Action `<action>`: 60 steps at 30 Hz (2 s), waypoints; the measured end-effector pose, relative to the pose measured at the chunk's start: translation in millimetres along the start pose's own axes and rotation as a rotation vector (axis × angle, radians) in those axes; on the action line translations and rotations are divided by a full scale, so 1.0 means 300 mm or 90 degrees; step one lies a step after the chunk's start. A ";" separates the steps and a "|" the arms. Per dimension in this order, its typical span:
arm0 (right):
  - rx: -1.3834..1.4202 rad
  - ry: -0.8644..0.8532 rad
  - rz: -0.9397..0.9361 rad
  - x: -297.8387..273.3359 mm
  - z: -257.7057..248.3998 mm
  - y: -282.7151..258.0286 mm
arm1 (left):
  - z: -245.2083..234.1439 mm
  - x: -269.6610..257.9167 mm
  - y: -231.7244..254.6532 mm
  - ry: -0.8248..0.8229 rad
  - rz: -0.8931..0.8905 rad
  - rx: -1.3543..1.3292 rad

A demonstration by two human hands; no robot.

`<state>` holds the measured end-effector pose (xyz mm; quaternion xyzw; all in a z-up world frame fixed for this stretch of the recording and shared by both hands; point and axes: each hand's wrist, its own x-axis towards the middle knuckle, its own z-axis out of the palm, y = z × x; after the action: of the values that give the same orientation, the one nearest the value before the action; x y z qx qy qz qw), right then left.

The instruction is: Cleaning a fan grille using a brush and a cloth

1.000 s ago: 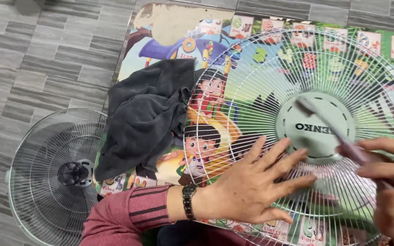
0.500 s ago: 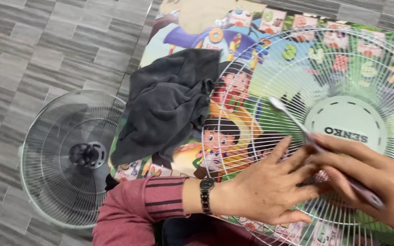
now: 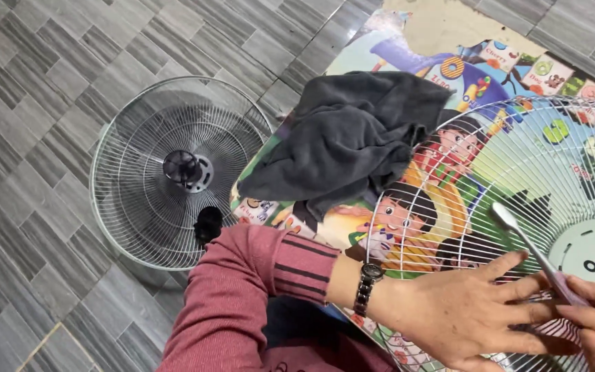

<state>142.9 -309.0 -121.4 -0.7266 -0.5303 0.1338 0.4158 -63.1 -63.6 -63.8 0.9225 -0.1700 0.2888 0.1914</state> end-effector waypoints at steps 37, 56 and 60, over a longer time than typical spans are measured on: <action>-0.021 -0.109 -0.079 0.443 -0.055 -0.423 | -0.092 0.078 0.002 -0.169 -0.008 -0.083; -0.146 -0.064 -0.111 0.434 -0.060 -0.405 | -0.085 0.071 -0.001 -0.166 -0.001 -0.076; -0.136 -0.013 -0.097 0.381 -0.093 -0.413 | -0.079 0.067 0.000 -0.191 -0.002 -0.053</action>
<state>124.8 -209.8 16.4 -0.7227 -0.5997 0.0522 0.3395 -58.6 -56.8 -33.8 0.9468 -0.2074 0.1399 0.2023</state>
